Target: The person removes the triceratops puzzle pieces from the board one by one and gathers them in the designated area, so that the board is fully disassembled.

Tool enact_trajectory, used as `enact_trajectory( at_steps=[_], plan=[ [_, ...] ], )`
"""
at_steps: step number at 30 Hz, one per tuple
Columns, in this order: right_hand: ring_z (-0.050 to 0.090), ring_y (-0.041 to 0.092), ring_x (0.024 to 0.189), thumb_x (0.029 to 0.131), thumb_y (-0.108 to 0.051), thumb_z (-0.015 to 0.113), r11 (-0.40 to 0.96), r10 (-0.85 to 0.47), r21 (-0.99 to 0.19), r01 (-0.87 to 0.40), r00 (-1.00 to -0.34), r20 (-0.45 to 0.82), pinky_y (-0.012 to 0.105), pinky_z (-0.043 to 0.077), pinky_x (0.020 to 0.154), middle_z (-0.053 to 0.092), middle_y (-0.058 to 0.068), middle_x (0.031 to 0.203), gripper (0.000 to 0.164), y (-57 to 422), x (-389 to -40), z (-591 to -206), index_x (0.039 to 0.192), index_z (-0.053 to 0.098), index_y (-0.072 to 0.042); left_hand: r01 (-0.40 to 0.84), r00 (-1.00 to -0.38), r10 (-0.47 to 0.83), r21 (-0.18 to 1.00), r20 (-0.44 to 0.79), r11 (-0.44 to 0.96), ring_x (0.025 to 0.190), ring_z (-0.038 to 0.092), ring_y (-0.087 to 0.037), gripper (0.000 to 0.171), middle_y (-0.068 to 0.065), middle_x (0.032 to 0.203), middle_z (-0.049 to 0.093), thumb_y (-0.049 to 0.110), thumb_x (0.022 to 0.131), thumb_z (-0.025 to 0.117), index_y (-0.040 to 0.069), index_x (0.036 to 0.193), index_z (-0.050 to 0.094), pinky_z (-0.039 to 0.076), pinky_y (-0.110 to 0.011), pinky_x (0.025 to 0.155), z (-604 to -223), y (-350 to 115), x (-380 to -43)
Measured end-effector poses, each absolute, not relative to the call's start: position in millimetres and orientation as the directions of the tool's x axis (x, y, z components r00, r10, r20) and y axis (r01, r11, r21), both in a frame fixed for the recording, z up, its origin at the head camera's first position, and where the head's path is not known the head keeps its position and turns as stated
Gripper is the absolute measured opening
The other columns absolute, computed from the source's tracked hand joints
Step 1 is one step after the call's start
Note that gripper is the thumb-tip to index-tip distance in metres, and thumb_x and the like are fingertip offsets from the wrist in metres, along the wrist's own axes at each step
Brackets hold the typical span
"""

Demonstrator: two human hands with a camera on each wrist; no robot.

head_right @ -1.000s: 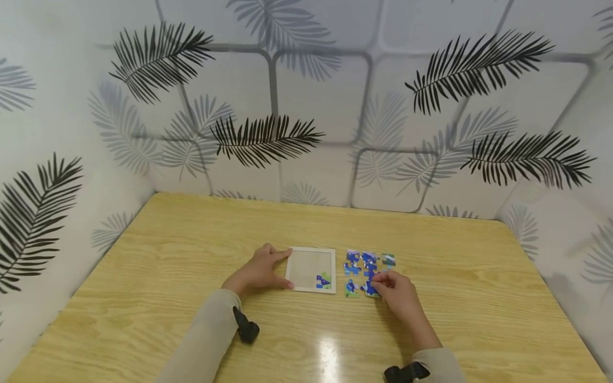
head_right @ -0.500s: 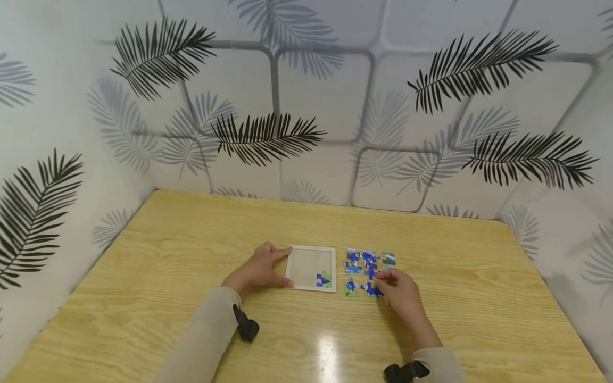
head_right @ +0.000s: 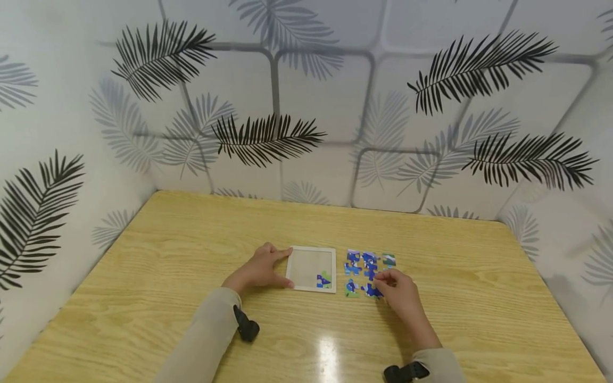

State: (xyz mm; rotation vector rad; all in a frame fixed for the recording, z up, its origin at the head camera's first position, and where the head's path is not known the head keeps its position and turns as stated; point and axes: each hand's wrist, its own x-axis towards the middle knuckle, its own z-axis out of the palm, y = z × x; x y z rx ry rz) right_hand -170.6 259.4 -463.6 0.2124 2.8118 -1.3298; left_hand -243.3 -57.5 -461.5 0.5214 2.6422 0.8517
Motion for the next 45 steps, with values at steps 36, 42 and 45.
enact_trajectory(
  at_steps=[36,42,45],
  plan=[
    [0.050,0.016,0.073,0.084,-0.003,0.068,0.614,-0.064,-0.789,-0.007,-0.997,-0.041,0.027,0.039,0.059,0.056,0.002,0.080,0.018,171,-194,-462,0.101,0.065,0.001,0.234,-0.890,0.421,0.620,-0.173,0.749,0.097,0.033,-0.021,0.088,-0.003,0.103,0.035,0.041,0.069,0.083,0.022,0.145,0.042,0.035,-0.034,0.081,-464,-59,-244],
    [0.047,0.016,0.070,0.083,-0.005,0.069,0.648,-0.068,-0.762,0.003,-0.996,-0.062,0.027,0.037,0.057,0.052,0.001,0.076,0.019,167,-196,-463,0.102,0.065,0.001,0.247,-0.888,0.428,0.614,-0.166,0.750,0.096,0.033,-0.021,0.088,-0.004,0.102,0.035,0.041,0.069,0.083,0.021,0.144,0.042,0.035,-0.034,0.081,-465,-59,-244],
    [0.046,0.015,0.068,0.084,-0.005,0.069,0.651,-0.068,-0.759,0.012,-0.995,-0.075,0.027,0.036,0.056,0.052,0.001,0.075,0.018,166,-196,-463,0.101,0.065,0.001,0.254,-0.886,0.434,0.613,-0.163,0.749,0.096,0.033,-0.021,0.087,-0.004,0.103,0.036,0.041,0.070,0.083,0.021,0.144,0.042,0.035,-0.034,0.080,-464,-59,-243]
  ],
)
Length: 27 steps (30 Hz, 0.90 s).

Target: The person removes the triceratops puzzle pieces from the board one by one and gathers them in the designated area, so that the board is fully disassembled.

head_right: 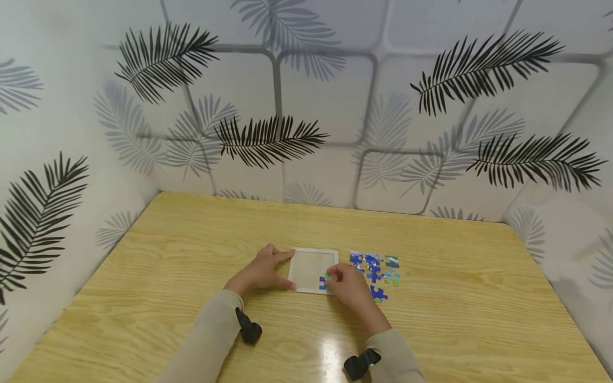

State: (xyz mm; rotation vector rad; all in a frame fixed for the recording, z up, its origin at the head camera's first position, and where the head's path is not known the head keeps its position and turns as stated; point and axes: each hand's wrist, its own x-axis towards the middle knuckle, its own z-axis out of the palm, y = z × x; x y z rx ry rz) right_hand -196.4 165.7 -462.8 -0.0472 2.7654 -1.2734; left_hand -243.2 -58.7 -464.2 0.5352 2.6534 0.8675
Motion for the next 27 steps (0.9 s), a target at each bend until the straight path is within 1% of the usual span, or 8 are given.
enact_trajectory(
  at_steps=[6,11,15,21,24,27],
  plan=[
    [0.044,0.014,0.064,0.084,-0.004,0.068,0.636,-0.089,-0.772,-0.010,-0.994,-0.060,0.026,0.035,0.054,0.051,0.003,0.073,0.016,165.7,-195.9,-462.5,0.099,0.065,0.001,0.243,-0.889,0.425,0.613,-0.170,0.752,0.096,0.033,-0.021,0.088,-0.003,0.102,0.035,0.041,0.069,0.083,0.022,0.145,0.042,0.035,-0.034,0.081,-464.0,-58.5,-242.9],
    [0.042,0.015,0.063,0.082,-0.002,0.068,0.634,-0.106,-0.772,-0.042,-0.994,-0.034,0.027,0.034,0.054,0.049,0.003,0.073,0.014,166.4,-194.8,-462.8,0.096,0.063,-0.001,0.251,-0.884,0.436,0.616,-0.168,0.746,0.096,0.032,-0.021,0.089,-0.003,0.102,0.034,0.040,0.069,0.083,0.019,0.145,0.041,0.036,-0.035,0.082,-463.0,-58.4,-242.1],
    [0.043,0.017,0.064,0.083,-0.003,0.068,0.630,-0.085,-0.777,0.002,-0.994,-0.072,0.028,0.035,0.056,0.048,0.005,0.076,0.016,166.2,-197.8,-464.3,0.098,0.061,-0.003,0.258,-0.883,0.439,0.612,-0.164,0.748,0.096,0.032,-0.021,0.090,-0.003,0.102,0.034,0.040,0.069,0.083,0.019,0.145,0.041,0.036,-0.035,0.083,-463.6,-58.3,-242.4],
    [0.048,0.018,0.068,0.083,-0.002,0.068,0.620,-0.057,-0.785,-0.003,-0.998,-0.042,0.029,0.040,0.056,0.053,0.007,0.082,0.014,165.2,-199.6,-463.2,0.095,0.061,-0.002,0.265,-0.884,0.439,0.605,-0.158,0.751,0.095,0.032,-0.021,0.090,-0.003,0.101,0.034,0.041,0.069,0.083,0.018,0.145,0.042,0.035,-0.034,0.082,-465.5,-58.3,-244.2],
    [0.050,0.018,0.070,0.084,-0.003,0.067,0.606,-0.044,-0.795,0.013,-0.998,-0.049,0.028,0.042,0.056,0.055,0.007,0.086,0.012,164.9,-199.1,-462.7,0.094,0.060,-0.003,0.266,-0.883,0.442,0.606,-0.159,0.749,0.095,0.032,-0.021,0.089,-0.003,0.101,0.034,0.040,0.069,0.083,0.018,0.145,0.042,0.034,-0.034,0.082,-465.3,-58.5,-243.7],
    [0.051,0.017,0.069,0.085,-0.003,0.066,0.595,-0.039,-0.803,0.028,-0.997,-0.064,0.028,0.042,0.055,0.057,0.007,0.085,0.011,165.2,-199.3,-464.0,0.094,0.059,-0.003,0.266,-0.882,0.444,0.611,-0.158,0.746,0.096,0.032,-0.021,0.089,-0.004,0.101,0.034,0.040,0.069,0.083,0.017,0.145,0.042,0.034,-0.034,0.082,-464.0,-58.7,-242.3]
  ],
)
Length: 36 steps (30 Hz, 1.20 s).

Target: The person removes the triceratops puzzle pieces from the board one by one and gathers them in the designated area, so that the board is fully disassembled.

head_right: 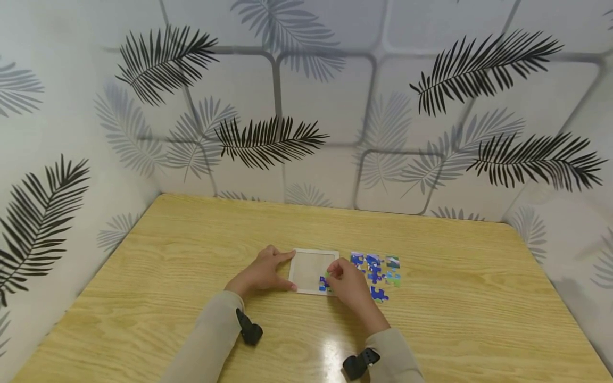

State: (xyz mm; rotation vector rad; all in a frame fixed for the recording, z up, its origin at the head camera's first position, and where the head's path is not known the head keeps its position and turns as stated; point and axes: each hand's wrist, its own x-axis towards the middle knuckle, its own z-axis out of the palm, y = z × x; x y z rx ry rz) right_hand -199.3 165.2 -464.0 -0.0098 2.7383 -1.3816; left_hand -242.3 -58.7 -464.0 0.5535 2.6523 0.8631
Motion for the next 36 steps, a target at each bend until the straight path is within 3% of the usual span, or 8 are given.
enact_trajectory(
  at_steps=[12,20,29,36],
  plan=[
    [0.049,0.016,0.069,0.087,0.000,0.063,0.559,0.000,-0.829,0.012,-1.000,-0.014,0.025,0.040,0.055,0.057,0.006,0.082,0.009,171,-199,-461,0.095,0.061,-0.001,0.271,-0.879,0.449,0.608,-0.160,0.746,0.094,0.031,-0.021,0.088,-0.004,0.101,0.034,0.039,0.070,0.083,0.018,0.145,0.041,0.034,-0.034,0.081,-465,-58,-244],
    [0.053,0.018,0.082,0.091,-0.004,0.060,0.575,0.009,-0.818,0.016,-1.000,-0.013,0.029,0.043,0.071,0.060,0.008,0.089,0.012,197,-194,-457,0.101,0.061,0.001,0.245,-0.880,0.442,0.629,-0.175,0.738,0.097,0.032,-0.021,0.089,-0.003,0.104,0.034,0.039,0.070,0.083,0.020,0.146,0.040,0.037,-0.036,0.084,-464,-58,-243],
    [0.048,0.015,0.066,0.093,-0.006,0.057,0.548,0.056,-0.832,0.090,-0.996,-0.071,0.026,0.042,0.055,0.058,0.008,0.087,0.018,245,-184,-452,0.108,0.058,0.004,0.242,-0.879,0.441,0.626,-0.183,0.741,0.098,0.032,-0.021,0.090,-0.003,0.104,0.033,0.039,0.070,0.083,0.020,0.146,0.040,0.036,-0.035,0.083,-463,-58,-243],
    [0.048,0.014,0.061,0.094,-0.006,0.055,0.519,0.098,-0.841,0.151,-0.988,-0.117,0.027,0.043,0.054,0.055,0.006,0.084,0.023,283,-173,-449,0.112,0.054,0.008,0.239,-0.879,0.440,0.629,-0.184,0.740,0.098,0.031,-0.021,0.089,-0.003,0.104,0.033,0.040,0.070,0.083,0.020,0.146,0.040,0.036,-0.035,0.084,-465,-58,-244]
  ],
)
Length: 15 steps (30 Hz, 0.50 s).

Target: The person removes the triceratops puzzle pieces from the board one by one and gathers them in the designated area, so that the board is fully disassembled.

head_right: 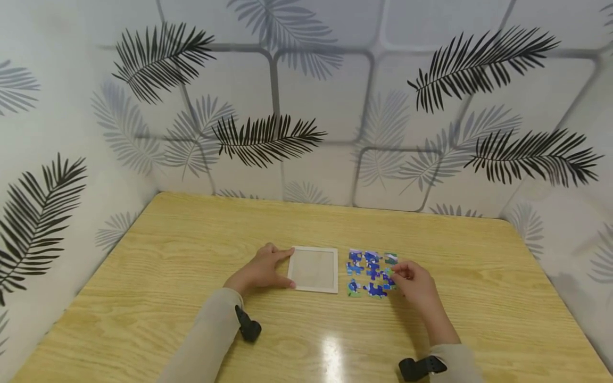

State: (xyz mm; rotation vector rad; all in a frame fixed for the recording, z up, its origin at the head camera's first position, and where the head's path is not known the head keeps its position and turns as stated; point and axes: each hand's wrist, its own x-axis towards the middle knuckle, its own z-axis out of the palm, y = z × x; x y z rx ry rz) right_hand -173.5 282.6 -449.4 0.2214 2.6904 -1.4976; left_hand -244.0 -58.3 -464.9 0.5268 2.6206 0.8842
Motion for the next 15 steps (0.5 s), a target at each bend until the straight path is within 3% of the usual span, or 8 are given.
enact_trajectory(
  at_steps=[15],
  plan=[
    [0.048,0.012,0.057,0.094,-0.005,0.055,0.523,0.101,-0.836,0.168,-0.986,-0.135,0.026,0.043,0.050,0.054,0.003,0.078,0.023,305,-162,-457,0.110,0.054,0.010,0.243,-0.880,0.439,0.624,-0.180,0.743,0.098,0.032,-0.021,0.090,-0.002,0.103,0.034,0.040,0.069,0.083,0.020,0.145,0.041,0.036,-0.034,0.084,-466,-59,-244]
  ],
)
